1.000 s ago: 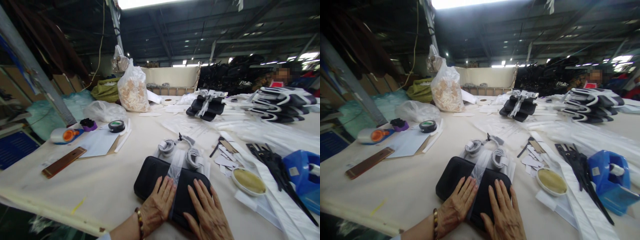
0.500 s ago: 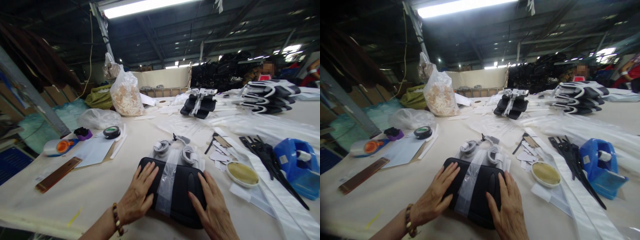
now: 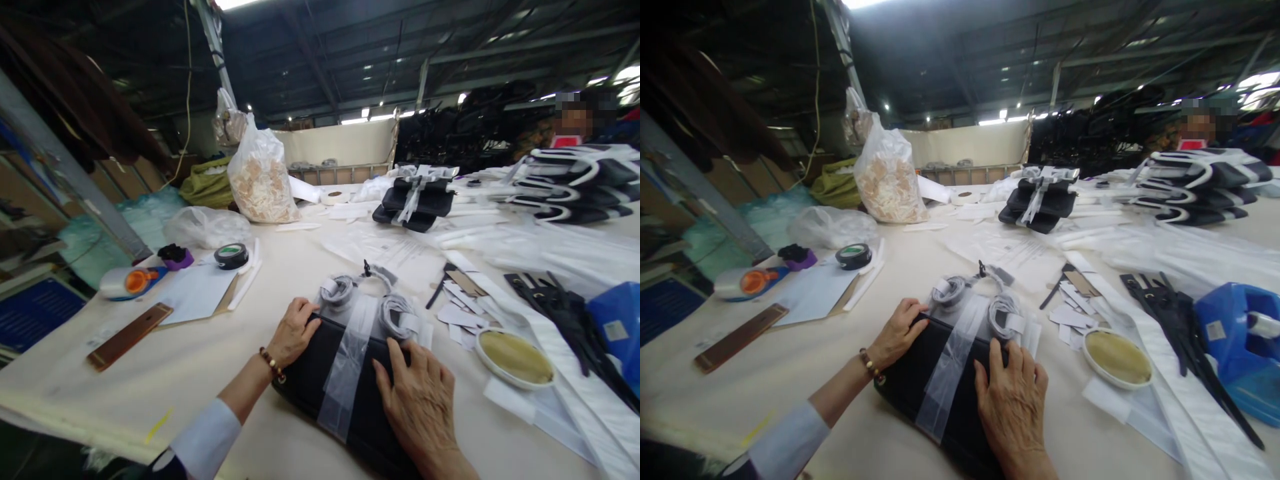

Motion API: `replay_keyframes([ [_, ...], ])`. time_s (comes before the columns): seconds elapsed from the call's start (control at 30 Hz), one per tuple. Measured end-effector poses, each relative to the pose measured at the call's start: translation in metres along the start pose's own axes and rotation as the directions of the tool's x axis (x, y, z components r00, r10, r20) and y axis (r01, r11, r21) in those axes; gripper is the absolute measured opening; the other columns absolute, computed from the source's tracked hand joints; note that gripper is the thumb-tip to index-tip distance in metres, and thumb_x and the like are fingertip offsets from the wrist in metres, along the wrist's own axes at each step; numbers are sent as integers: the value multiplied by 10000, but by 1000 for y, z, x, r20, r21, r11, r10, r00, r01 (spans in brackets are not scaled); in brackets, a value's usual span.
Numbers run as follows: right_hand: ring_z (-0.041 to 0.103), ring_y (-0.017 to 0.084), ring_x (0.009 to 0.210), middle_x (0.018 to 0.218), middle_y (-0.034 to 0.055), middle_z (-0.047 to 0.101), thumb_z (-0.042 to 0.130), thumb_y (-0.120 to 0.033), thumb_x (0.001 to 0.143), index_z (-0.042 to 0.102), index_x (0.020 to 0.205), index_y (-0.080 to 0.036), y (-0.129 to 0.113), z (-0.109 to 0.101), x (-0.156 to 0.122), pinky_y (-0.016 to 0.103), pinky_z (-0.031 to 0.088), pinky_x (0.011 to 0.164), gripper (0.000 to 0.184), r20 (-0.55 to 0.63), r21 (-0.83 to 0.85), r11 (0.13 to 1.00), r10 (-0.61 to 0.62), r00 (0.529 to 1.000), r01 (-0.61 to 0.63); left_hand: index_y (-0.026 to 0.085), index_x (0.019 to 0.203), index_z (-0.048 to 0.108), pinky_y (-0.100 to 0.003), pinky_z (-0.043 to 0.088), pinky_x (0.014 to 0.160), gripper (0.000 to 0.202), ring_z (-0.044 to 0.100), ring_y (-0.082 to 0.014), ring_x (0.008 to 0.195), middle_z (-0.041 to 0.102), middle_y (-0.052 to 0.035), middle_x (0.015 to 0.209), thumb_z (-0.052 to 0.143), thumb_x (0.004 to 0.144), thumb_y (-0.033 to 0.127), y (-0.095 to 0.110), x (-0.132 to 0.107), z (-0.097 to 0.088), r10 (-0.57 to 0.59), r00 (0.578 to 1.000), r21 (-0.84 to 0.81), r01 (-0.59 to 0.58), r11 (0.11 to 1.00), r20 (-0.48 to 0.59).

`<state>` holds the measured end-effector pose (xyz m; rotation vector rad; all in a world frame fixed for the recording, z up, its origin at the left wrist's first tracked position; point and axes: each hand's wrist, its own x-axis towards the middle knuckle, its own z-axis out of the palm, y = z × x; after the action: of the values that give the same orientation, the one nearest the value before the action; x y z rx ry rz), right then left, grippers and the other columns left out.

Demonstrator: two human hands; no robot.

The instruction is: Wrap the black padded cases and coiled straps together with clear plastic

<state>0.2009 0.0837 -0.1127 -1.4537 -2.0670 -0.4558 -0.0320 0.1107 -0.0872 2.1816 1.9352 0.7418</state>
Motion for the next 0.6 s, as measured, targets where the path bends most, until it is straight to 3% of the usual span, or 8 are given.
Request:
replay_keyframes([
  [0.1, 494, 314, 929, 998, 148, 563, 561, -319, 819, 588, 1049, -127, 3, 4, -1, 433, 372, 757, 301, -33, 2, 1000, -4, 999, 4, 188, 929, 605, -246, 434, 876, 178, 550, -139, 932, 565, -38, 972, 456, 859, 257, -2, 10, -6, 86, 987, -39, -82, 996, 133],
  [0.23, 498, 289, 850, 909, 124, 577, 541, -338, 835, 592, 949, -122, 6, 7, 2, 409, 366, 729, 249, -59, 15, 1000, 24, 998, -23, 184, 812, 629, -240, 450, 768, 266, 577, -135, 805, 582, -24, 890, 431, 883, 347, -3, 22, -5, 85, 969, -16, -84, 996, 231],
  [0.4, 494, 265, 786, 833, 104, 573, 508, -361, 855, 579, 877, -133, 8, 7, 3, 385, 357, 691, 240, -121, 49, 998, 44, 992, -38, 175, 711, 626, -263, 436, 700, 391, 579, -154, 741, 580, -32, 839, 401, 887, 441, 2, 29, -1, 11, 962, 93, -37, 995, 271],
  [0.6, 475, 252, 717, 745, 81, 546, 491, -369, 862, 569, 819, -145, 6, 6, -3, 375, 345, 632, 241, -126, 47, 994, 99, 987, -94, 181, 720, 628, -268, 431, 657, 392, 586, -168, 727, 580, -38, 841, 417, 872, 474, 10, 37, 4, -58, 963, 197, 5, 980, 264],
])
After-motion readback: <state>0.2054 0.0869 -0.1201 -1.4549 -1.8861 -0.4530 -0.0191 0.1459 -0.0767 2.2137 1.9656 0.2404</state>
